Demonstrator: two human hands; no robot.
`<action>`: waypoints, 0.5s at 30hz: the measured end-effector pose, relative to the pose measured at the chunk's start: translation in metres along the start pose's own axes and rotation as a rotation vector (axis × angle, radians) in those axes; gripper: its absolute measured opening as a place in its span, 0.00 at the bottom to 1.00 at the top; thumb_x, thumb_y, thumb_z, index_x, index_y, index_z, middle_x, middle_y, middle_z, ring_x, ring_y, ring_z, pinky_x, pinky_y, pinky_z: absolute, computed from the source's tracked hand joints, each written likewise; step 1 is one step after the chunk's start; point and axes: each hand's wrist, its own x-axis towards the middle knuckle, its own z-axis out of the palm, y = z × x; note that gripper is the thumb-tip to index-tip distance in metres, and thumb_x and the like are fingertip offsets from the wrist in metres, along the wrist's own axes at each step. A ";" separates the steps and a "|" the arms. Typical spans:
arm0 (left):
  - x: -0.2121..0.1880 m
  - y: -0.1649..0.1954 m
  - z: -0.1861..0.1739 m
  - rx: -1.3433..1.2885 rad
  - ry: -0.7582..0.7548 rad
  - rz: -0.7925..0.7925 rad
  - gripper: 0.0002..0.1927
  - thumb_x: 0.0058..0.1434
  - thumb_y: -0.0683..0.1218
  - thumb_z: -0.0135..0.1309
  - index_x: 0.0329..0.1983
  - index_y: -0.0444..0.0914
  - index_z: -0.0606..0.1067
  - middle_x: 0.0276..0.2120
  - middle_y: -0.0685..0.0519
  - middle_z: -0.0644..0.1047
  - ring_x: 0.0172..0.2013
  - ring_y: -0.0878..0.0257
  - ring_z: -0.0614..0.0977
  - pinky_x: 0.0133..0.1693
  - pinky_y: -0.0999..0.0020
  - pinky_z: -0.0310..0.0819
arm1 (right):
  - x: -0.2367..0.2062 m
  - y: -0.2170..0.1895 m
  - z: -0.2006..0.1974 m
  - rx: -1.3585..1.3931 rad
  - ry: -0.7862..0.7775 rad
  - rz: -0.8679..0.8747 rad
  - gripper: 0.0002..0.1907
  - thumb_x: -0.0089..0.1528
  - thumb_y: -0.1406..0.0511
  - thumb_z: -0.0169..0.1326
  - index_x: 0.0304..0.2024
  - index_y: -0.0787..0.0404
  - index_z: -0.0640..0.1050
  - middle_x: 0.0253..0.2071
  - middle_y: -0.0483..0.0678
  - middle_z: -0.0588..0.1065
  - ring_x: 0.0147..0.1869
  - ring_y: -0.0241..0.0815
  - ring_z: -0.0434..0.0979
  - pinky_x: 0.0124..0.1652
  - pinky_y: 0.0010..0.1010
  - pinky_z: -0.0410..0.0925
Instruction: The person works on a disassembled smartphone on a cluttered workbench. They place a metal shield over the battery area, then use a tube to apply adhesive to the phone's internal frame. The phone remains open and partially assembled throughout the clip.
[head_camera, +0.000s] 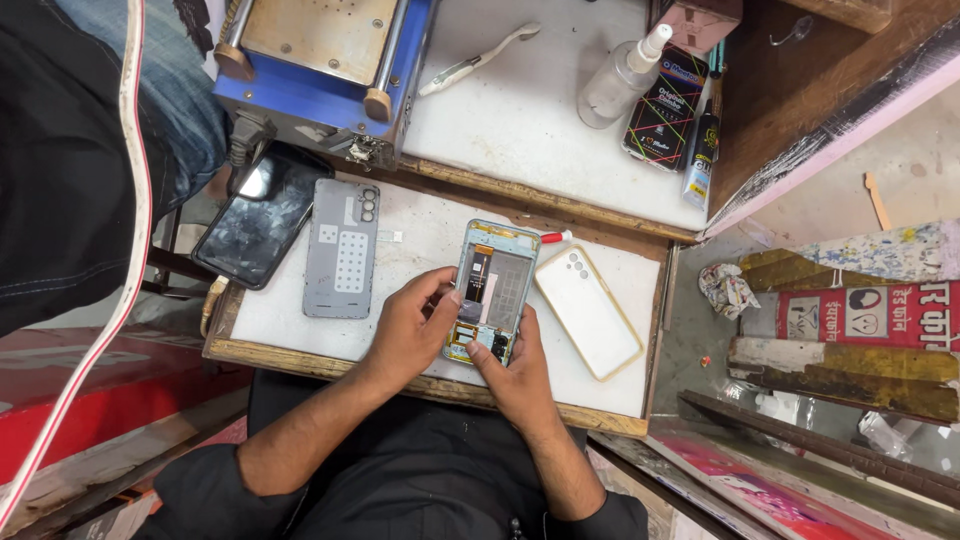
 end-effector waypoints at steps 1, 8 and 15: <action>0.001 0.001 0.003 0.047 0.031 0.065 0.15 0.70 0.43 0.52 0.56 0.32 0.75 0.39 0.49 0.81 0.36 0.68 0.81 0.38 0.73 0.77 | 0.000 0.000 0.000 -0.023 -0.021 -0.034 0.34 0.62 0.74 0.57 0.68 0.65 0.58 0.60 0.53 0.71 0.65 0.40 0.73 0.62 0.33 0.67; 0.012 0.010 0.011 0.185 0.000 -0.100 0.12 0.75 0.47 0.50 0.47 0.33 0.78 0.32 0.46 0.81 0.30 0.60 0.81 0.35 0.67 0.75 | -0.001 -0.001 0.000 -0.031 -0.007 -0.034 0.33 0.64 0.71 0.57 0.68 0.65 0.58 0.59 0.54 0.72 0.63 0.41 0.74 0.61 0.33 0.68; 0.010 0.013 -0.007 0.077 -0.182 0.123 0.16 0.69 0.43 0.47 0.57 0.33 0.73 0.44 0.46 0.79 0.42 0.61 0.82 0.41 0.68 0.77 | -0.001 -0.002 0.002 0.038 0.061 -0.044 0.35 0.63 0.71 0.57 0.69 0.64 0.56 0.60 0.55 0.71 0.63 0.42 0.75 0.60 0.36 0.71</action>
